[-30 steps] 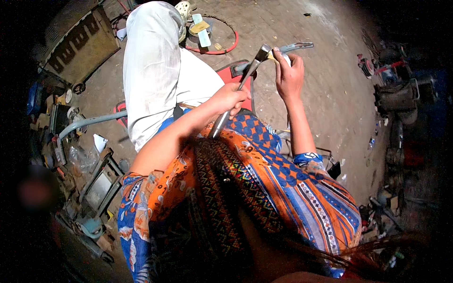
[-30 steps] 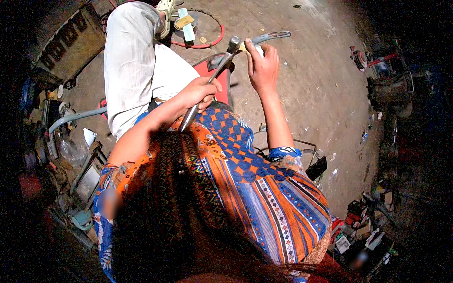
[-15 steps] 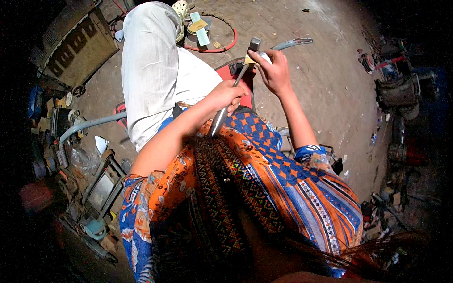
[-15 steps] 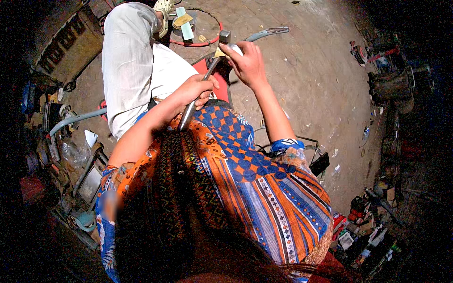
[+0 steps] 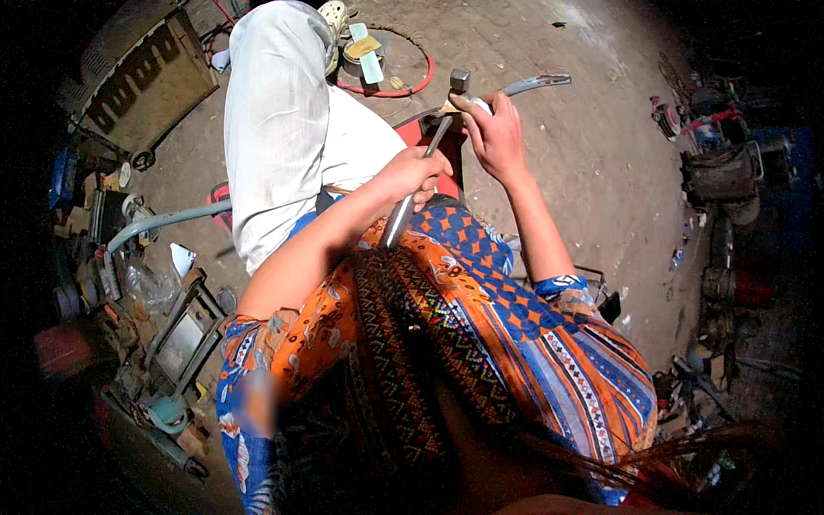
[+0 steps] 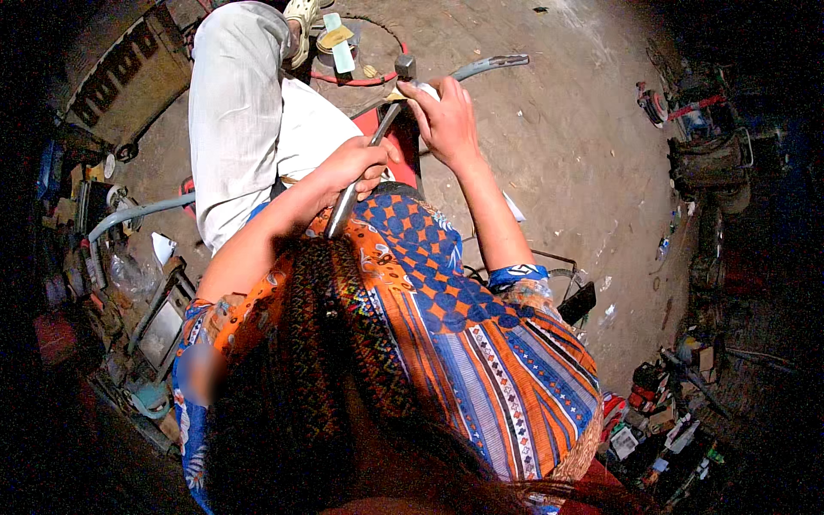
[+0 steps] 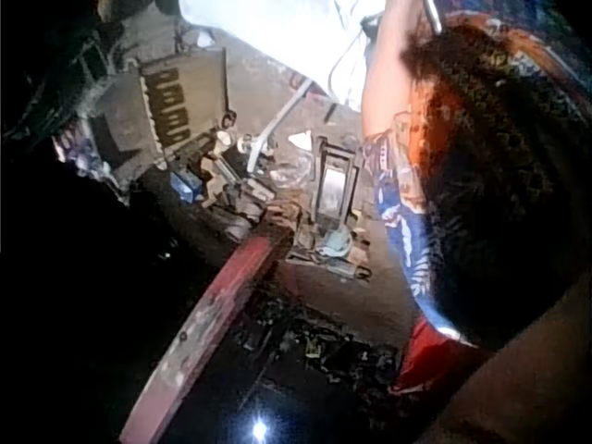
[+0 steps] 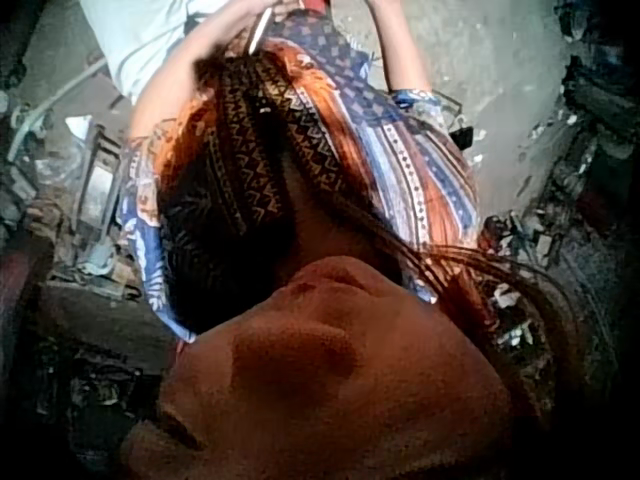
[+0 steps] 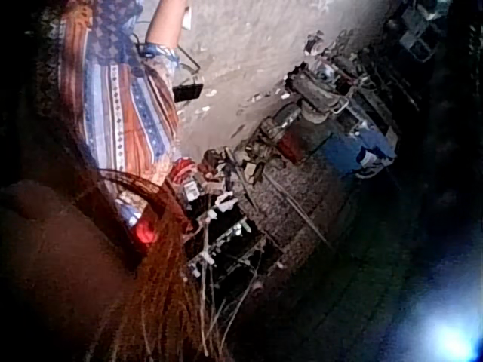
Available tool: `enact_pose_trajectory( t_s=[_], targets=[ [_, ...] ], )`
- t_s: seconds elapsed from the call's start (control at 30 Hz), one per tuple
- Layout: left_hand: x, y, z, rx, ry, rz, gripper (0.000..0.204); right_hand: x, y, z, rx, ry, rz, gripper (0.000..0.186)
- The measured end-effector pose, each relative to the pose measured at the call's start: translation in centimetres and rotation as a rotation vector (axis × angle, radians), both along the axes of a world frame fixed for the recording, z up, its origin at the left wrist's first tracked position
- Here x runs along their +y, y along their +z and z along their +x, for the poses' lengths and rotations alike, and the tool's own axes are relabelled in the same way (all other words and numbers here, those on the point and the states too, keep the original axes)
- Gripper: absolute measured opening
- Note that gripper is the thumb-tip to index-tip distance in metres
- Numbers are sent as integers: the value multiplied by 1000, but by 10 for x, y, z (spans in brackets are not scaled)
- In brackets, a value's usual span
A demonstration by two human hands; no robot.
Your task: The person sits on the floor and uses a sanding block to smooth the edge of a metal tool. They hold the tool in one hand and rub the sanding block along the edge repeatedly, occasionally adjusting their grip.
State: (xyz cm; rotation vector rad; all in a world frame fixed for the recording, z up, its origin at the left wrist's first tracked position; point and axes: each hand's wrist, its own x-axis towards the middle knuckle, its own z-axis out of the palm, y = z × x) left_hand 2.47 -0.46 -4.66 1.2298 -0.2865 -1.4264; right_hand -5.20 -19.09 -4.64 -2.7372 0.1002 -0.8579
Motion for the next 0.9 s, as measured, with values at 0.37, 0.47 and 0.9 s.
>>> enact_pose_trajectory(
  t_s=[0.37,0.47,0.9],
  targets=[
    [1,-13,0,30,21,-134,17,12,5,6,-29,-43,-52,34],
    [-3,-22,1,132,29,-159,13,13,1,11,6,11,94,29],
    [-14,-27,1,-101,11,-30,13,16,10,-6,37,-86,170,28]
  ],
)
